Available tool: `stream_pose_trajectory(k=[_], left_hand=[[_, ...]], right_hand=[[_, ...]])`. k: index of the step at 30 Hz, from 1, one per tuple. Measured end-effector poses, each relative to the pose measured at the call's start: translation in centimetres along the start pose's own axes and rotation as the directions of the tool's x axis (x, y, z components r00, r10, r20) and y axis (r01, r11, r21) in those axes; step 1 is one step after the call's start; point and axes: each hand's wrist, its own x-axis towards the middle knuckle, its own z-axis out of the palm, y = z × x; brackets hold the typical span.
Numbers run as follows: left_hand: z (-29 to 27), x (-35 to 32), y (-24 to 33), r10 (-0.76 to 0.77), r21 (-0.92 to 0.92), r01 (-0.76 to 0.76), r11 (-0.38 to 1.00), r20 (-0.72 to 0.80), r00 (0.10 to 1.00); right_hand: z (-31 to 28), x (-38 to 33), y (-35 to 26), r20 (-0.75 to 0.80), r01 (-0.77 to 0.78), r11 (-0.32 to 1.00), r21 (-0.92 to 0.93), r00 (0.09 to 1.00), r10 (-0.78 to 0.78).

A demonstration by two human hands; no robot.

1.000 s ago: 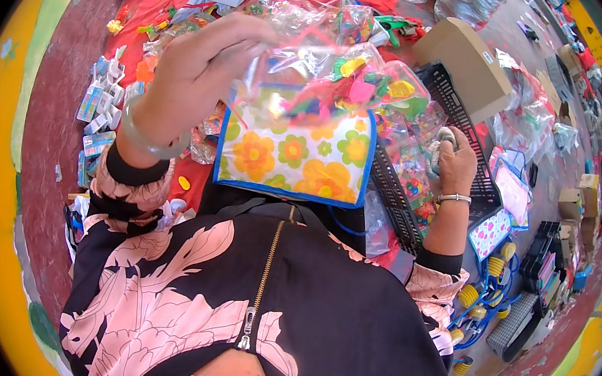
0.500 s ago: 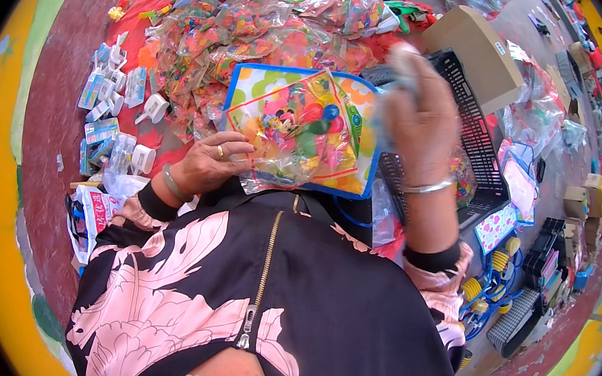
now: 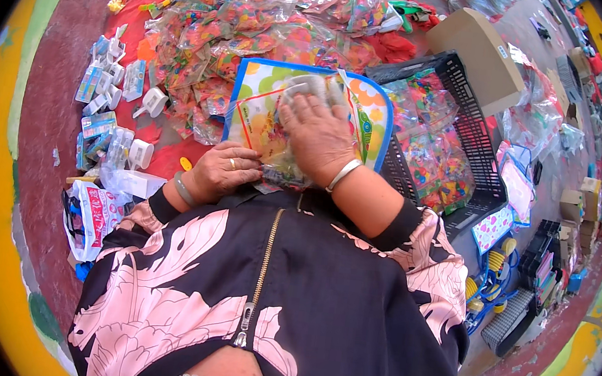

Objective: The person repeatedly picks up small plastic-wrapped toy sets from a red tarp, wipes each package with a cloth, and places them into a black plastic basket. The person handles the items one at a time throughout the clip.

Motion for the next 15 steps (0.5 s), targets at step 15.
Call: stream_pose_trajectory(k=[15], left_hand=[[-0.3, 1.1, 0.9, -0.190, -0.145, 0.173, 0.974, -0.109, 0.976]], right_hand=[[-7.2, -8.5, 14.1, -0.130, -0.550, 0.801, 0.236, 0.799, 0.587]])
